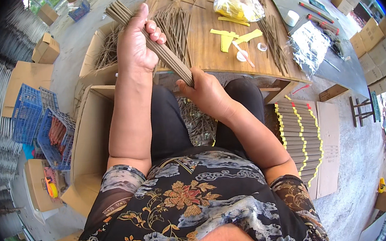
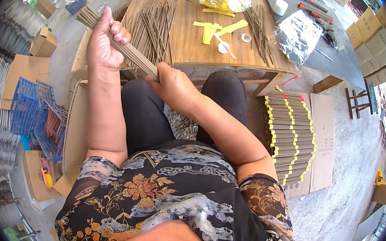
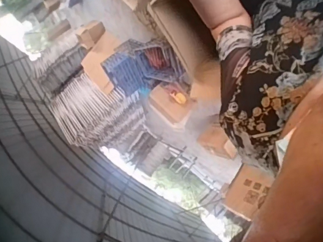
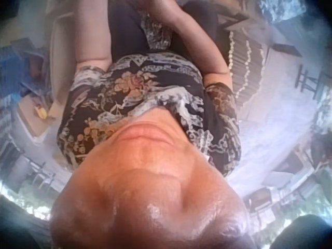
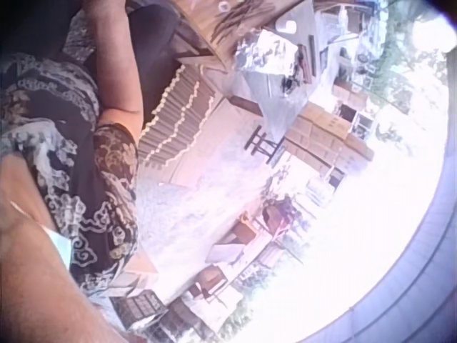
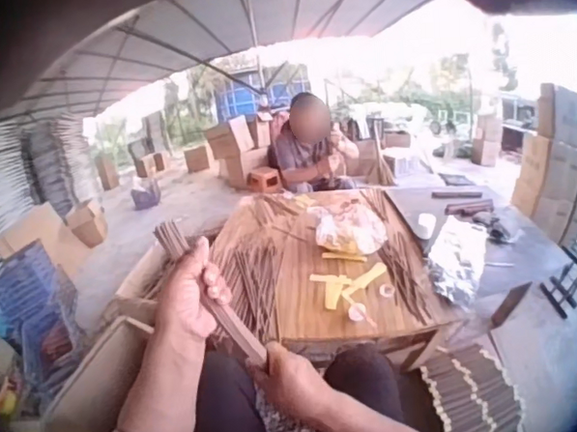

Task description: The person gathers thin wooden sticks into a bundle, wraps the bundle with yellow paper, and secures it with a small white adhesive strip. The person repeats this process to create multiple finished bundles.

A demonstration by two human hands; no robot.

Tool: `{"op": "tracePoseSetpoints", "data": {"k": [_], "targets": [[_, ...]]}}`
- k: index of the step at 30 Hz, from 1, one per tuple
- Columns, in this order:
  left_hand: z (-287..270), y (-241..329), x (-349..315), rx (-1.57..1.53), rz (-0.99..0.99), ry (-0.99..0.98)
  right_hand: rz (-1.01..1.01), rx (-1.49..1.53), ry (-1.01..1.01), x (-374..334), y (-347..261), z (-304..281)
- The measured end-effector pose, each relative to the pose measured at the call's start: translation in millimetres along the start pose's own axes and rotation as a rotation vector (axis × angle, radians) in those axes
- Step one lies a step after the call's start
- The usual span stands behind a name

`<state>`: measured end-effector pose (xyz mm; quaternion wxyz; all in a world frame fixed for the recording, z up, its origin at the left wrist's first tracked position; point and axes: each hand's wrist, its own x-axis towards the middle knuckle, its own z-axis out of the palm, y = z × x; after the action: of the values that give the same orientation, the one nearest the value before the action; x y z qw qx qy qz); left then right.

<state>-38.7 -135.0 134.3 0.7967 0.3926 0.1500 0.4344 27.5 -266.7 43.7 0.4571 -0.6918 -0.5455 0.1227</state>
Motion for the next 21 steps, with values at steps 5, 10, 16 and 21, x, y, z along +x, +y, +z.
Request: {"op": "tracePoseSetpoints", "data": {"k": [5,10,16,21], "targets": [[-14,26,-19,-0.143,-0.016,-0.467,0.065,0.427,-0.322,-11,-28,-17],[-7,24,-35,-0.061,0.034,-0.454,-0.077,0.349,-0.334,-6,-28,-17],[-1,30,-36,-0.155,-0.066,-0.536,0.122,0.714,-0.511,-7,-48,-21],[0,35,-31,0.099,0.089,-0.112,0.051,0.226,-0.142,-9,-31,-5]]}}
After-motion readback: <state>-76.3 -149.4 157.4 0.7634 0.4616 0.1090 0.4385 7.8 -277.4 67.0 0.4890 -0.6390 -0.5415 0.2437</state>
